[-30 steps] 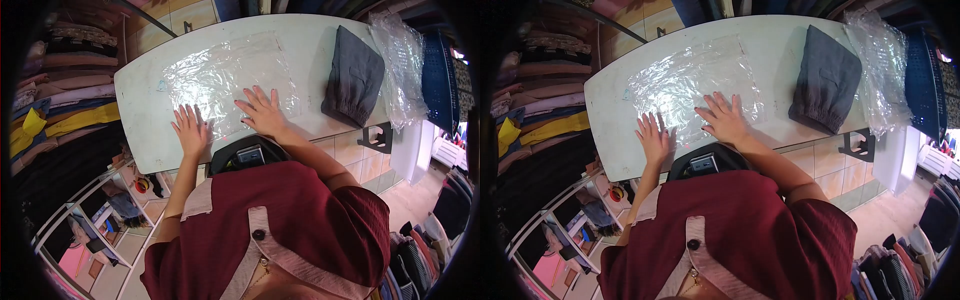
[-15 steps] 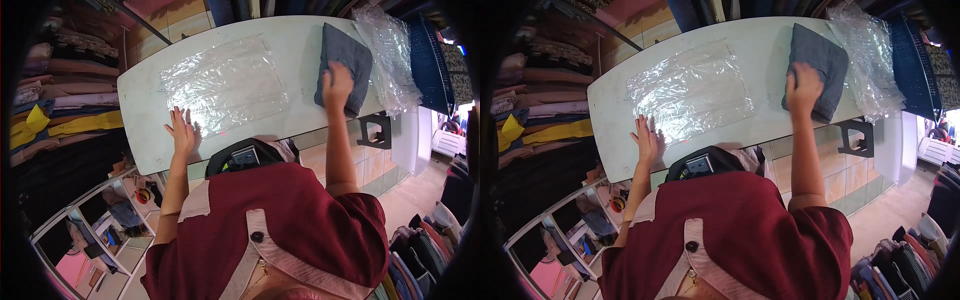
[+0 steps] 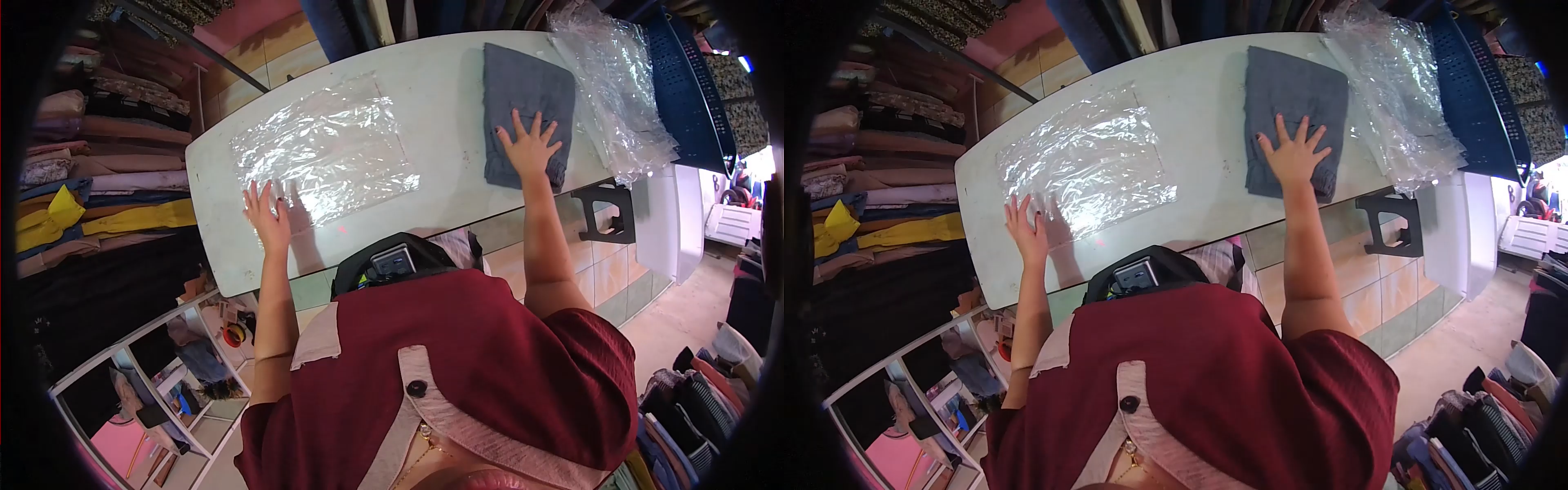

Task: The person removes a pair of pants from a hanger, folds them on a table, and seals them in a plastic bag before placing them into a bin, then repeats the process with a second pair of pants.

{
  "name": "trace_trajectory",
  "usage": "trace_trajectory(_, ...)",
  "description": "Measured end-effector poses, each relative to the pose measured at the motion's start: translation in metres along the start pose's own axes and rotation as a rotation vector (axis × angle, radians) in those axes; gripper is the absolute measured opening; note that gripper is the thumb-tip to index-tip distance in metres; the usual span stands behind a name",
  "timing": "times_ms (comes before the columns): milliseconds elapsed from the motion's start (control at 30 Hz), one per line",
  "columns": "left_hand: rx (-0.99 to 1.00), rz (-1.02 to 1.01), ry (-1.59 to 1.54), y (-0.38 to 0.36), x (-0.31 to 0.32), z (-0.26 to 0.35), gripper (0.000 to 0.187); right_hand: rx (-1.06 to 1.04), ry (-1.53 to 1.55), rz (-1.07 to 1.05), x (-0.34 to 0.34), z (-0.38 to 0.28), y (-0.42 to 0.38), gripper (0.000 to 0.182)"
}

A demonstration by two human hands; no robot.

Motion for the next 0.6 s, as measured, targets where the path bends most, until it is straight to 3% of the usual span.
trace_trajectory(33, -0.002, 0.002, -0.003, 0.004, 0.005, 0.019, 0.043, -0.067, 0.012, 0.023, -0.003, -0.003, -0.005, 0.063)
trace_trajectory(167, 0.151, -0.119, -0.511, 0.012, 0.058, 0.096, 0.04, -0.254, 0.09, 0.096, -0.015, -0.015, -0.032, 0.061)
trace_trajectory(233, 0.088, -0.316, -0.642, 0.009, 0.09, 0.146, 0.039, -0.343, 0.169, 0.077, -0.023, -0.013, -0.042, 0.058)
trace_trajectory(267, -0.07, -0.49, -0.747, 0.005, 0.11, 0.166, 0.04, -0.345, 0.168, 0.077, -0.026, -0.004, -0.041, 0.058)
trace_trajectory(300, -0.233, -0.663, -0.849, -0.001, 0.13, 0.184, 0.041, -0.3, 0.32, 0.142, -0.032, 0.009, -0.038, 0.058)
trace_trajectory(367, -0.247, -0.803, -0.989, -0.01, 0.171, 0.213, 0.049, -0.261, 0.469, 0.204, -0.036, 0.034, -0.028, 0.058)
trace_trajectory(400, -0.252, -0.799, -0.992, -0.009, 0.179, 0.233, 0.049, -0.136, 0.588, 0.198, -0.033, 0.054, -0.02, 0.058)
trace_trajectory(467, -0.781, -0.984, -1.008, -0.023, 0.198, 0.262, 0.057, 0.041, 0.719, 0.099, -0.018, 0.081, -0.004, 0.066)
trace_trajectory(500, -0.782, -0.983, -1.011, -0.025, 0.205, 0.275, 0.057, 0.039, 0.717, 0.099, -0.01, 0.086, 0.001, 0.066)
trace_trajectory(567, -0.766, -0.892, -0.982, -0.022, 0.214, 0.29, 0.066, 0.198, 0.869, -0.203, 0.023, 0.092, 0.01, 0.075)
trace_trajectory(600, -0.682, -0.835, -1.049, -0.019, 0.22, 0.295, 0.067, 0.191, 0.871, -0.206, 0.022, 0.092, 0.015, 0.075)
Point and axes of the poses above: each hand's wrist, its own y-axis towards the middle knuckle, its own x-axis out of the palm, z = x × y, the point moved 5 cm from there along y, towards the middle knuckle, and after that the axes turned 7 degrees about -y, right-handed, at the moved point
